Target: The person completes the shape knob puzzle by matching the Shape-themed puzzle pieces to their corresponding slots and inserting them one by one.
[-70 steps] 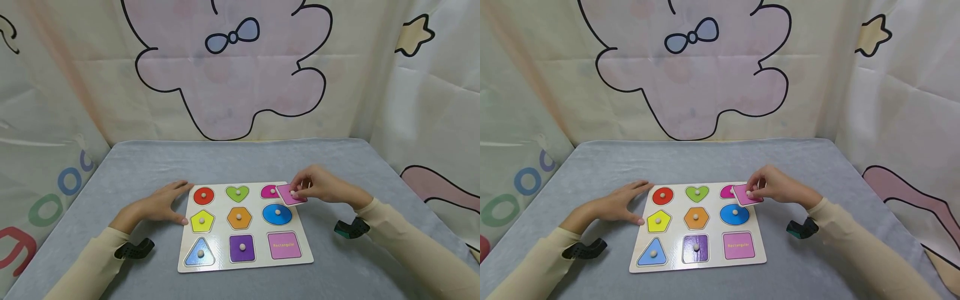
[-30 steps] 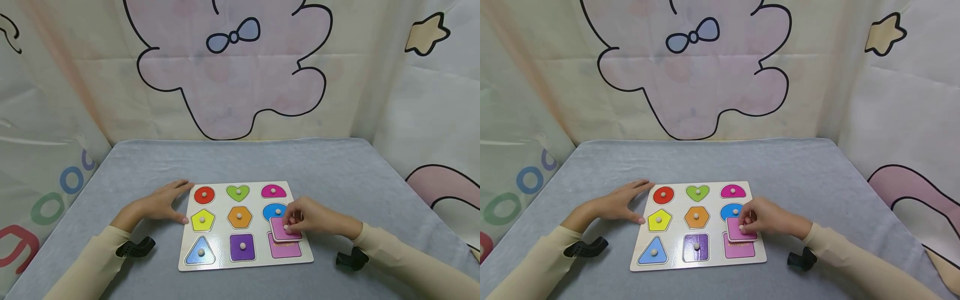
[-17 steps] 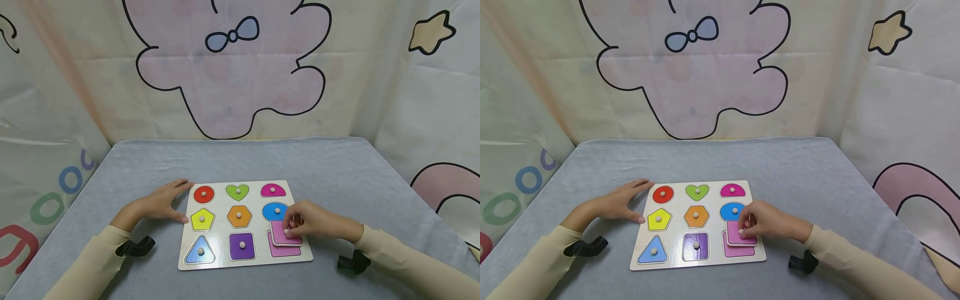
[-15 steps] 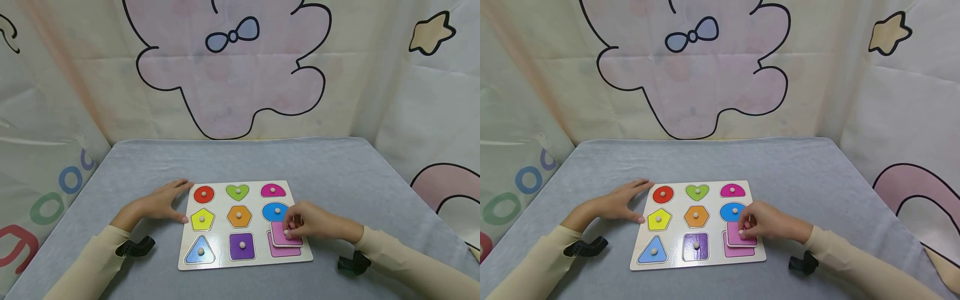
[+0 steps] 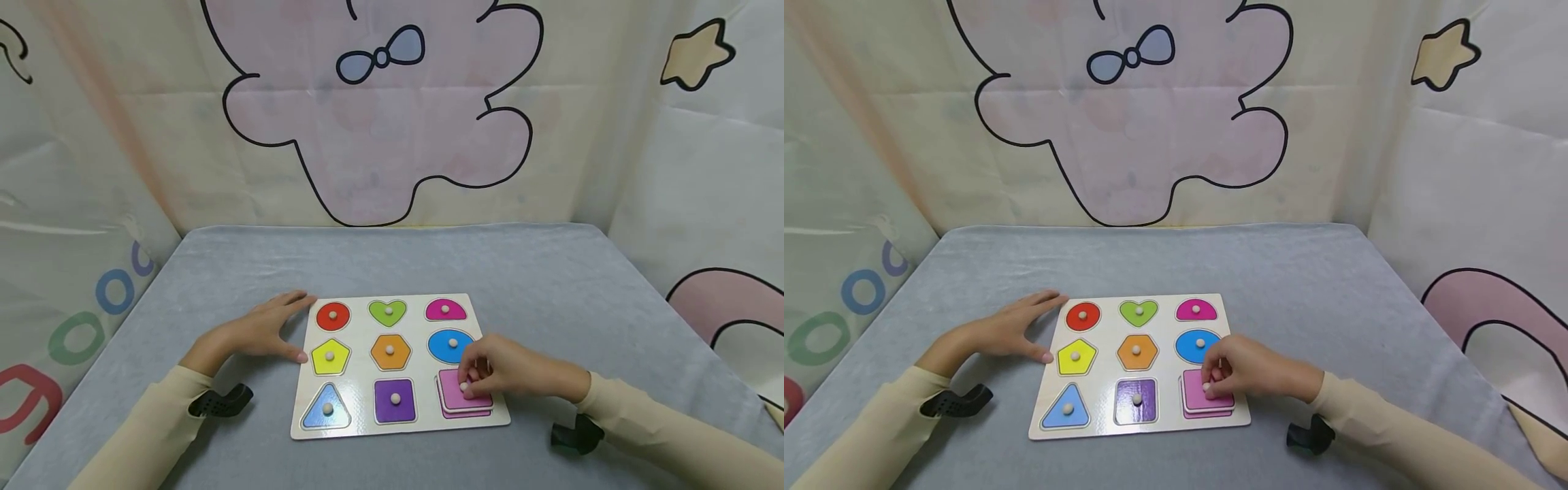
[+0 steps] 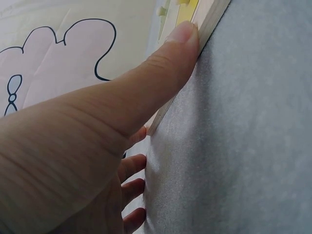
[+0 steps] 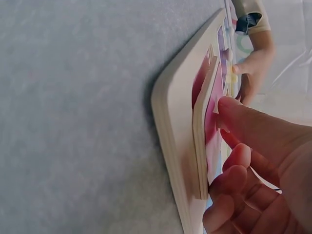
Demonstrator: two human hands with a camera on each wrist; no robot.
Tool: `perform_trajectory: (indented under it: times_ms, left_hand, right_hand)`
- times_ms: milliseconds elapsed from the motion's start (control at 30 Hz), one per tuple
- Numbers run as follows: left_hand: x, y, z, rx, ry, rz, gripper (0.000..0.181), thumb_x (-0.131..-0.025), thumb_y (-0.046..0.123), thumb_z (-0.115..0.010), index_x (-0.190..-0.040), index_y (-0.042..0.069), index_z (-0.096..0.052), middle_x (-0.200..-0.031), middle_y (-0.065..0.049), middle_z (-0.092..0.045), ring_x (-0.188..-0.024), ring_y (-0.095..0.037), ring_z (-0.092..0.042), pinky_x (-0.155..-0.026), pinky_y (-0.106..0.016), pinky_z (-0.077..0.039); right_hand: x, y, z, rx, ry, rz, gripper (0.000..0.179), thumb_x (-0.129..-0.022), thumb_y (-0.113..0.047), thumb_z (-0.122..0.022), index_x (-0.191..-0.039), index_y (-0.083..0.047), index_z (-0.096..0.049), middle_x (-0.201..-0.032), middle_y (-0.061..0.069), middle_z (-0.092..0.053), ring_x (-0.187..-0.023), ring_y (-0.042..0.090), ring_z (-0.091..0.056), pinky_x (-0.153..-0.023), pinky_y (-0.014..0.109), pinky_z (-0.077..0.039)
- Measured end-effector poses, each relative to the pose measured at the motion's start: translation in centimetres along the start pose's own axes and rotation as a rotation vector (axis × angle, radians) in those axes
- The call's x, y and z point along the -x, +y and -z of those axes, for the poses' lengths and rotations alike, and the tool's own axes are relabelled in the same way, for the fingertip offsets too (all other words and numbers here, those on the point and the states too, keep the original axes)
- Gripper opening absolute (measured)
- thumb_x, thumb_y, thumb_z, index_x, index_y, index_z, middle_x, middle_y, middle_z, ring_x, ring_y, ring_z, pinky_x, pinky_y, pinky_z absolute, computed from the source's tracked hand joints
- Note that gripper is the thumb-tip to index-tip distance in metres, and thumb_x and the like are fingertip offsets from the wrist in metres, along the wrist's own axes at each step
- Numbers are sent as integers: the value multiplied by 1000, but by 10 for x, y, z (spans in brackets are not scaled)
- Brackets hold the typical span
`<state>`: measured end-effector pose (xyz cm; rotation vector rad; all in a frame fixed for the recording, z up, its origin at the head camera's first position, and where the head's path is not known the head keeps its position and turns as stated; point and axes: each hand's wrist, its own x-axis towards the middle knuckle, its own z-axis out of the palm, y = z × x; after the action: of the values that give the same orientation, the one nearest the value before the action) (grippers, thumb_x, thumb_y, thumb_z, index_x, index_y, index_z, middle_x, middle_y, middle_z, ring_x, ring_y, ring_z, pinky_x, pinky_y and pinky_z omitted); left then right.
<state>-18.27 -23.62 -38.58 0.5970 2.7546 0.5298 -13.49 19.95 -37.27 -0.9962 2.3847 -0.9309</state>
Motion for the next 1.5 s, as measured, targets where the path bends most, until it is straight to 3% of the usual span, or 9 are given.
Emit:
perform_trajectory:
  times_ms: [533,1500]
  left_hand:
    - [0,2,1,11,-3,-13,109,-72,55,-85,-158,13,-33,-162,-22,-30,-147,-49,-30,-112,-74,-30]
    - [-1,1,2,8,-12,-1,109,-72,55,-85,-159,15,-33,-163,-21,-30,-147,-48,-30,-113,-73,-30]
  right_hand:
    - [0,-2,-5,16,-6,30,11,-83,-23,-84,-82,-19,-74,-68,-13,-56,-65,-4,-51,-58,17,-47]
    - [-1,-3,-5,-5,-23,8,11,-83,-23,-84,-82,-18,-74,-68,-14,-56,-65,-3,-51,-57,16,-46]
